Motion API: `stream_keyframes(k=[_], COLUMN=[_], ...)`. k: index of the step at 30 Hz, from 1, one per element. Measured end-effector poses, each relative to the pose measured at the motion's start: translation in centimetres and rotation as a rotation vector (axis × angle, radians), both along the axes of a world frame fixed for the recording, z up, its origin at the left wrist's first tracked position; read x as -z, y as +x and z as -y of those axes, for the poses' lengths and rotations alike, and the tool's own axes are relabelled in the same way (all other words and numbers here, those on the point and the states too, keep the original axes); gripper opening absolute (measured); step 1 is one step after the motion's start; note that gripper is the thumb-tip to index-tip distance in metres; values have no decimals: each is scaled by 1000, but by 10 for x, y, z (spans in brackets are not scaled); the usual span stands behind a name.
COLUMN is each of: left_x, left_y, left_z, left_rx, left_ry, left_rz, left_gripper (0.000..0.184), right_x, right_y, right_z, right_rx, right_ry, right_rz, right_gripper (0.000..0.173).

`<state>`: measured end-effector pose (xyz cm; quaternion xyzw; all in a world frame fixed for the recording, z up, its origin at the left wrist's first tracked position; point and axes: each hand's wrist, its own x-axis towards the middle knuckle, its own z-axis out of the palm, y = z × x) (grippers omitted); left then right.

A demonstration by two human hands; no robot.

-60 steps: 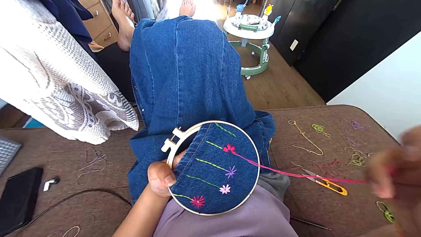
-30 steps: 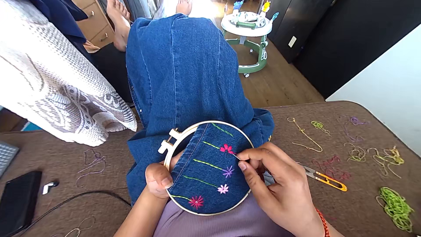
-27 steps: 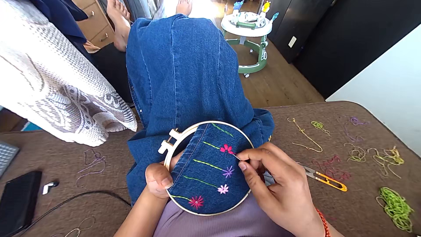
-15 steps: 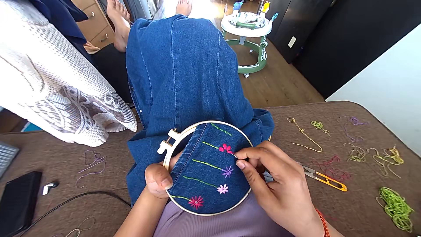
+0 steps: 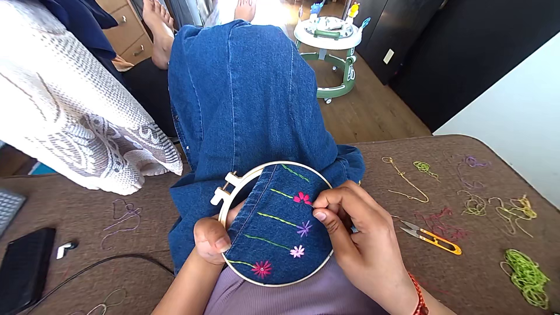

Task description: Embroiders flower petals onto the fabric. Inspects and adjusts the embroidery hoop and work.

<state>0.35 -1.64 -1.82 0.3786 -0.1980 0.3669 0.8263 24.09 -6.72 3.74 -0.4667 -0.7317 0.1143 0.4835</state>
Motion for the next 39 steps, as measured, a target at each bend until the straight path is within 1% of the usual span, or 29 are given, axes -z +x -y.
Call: stream_keyframes(k=[8,14,18,20,22,23,25,27,29,32,35,37,39], left_x=[2,3,0,-2,-2,-3,-4,-5,-5,-5,-3,-4,-5], left_y=[-1,-3,-2,-2,-1,-1,0,1,1,1,0,1,1], left_z=[1,0,0,0,1,0,0,0,1,1,1,1,1], left_rx=[15,41,13,2,-19,-30,-38,-33,-33,-52,-44,-18,-28], left_ry=[-6,-23,26,43,59,70,75,75,75,70,61,57,67], left_rz=[12,6,-12,-31,-60,-73,-90,-103,-108,-101,-89,-78,-85], left_gripper=[41,42,41,42,43,44,44,44,45,46,44,45,45], right_x=[3,2,-1,-5,-10,-13,-21,-29,-36,-46,-53,-52,-48], right_y=[-4,-5,-5,-5,-5,-5,-8,-13,-17,-21,-15,-10,-8], right_z=[0,-1,-2,-4,-6,-6,-4,-4,-6,-8,-5,-2,0], right_rx=[15,13,-29,-55,-53,-27,43,67,17,-50,-38,-17,-7], right_ry=[-3,-4,-30,-45,-11,26,97,137,140,134,139,106,77], right_rz=[-69,-89,-146,-169,-108,-28,159,274,311,277,262,302,335], right_gripper=[8,11,11,16,22,22,18,15,15,14,14,18,19])
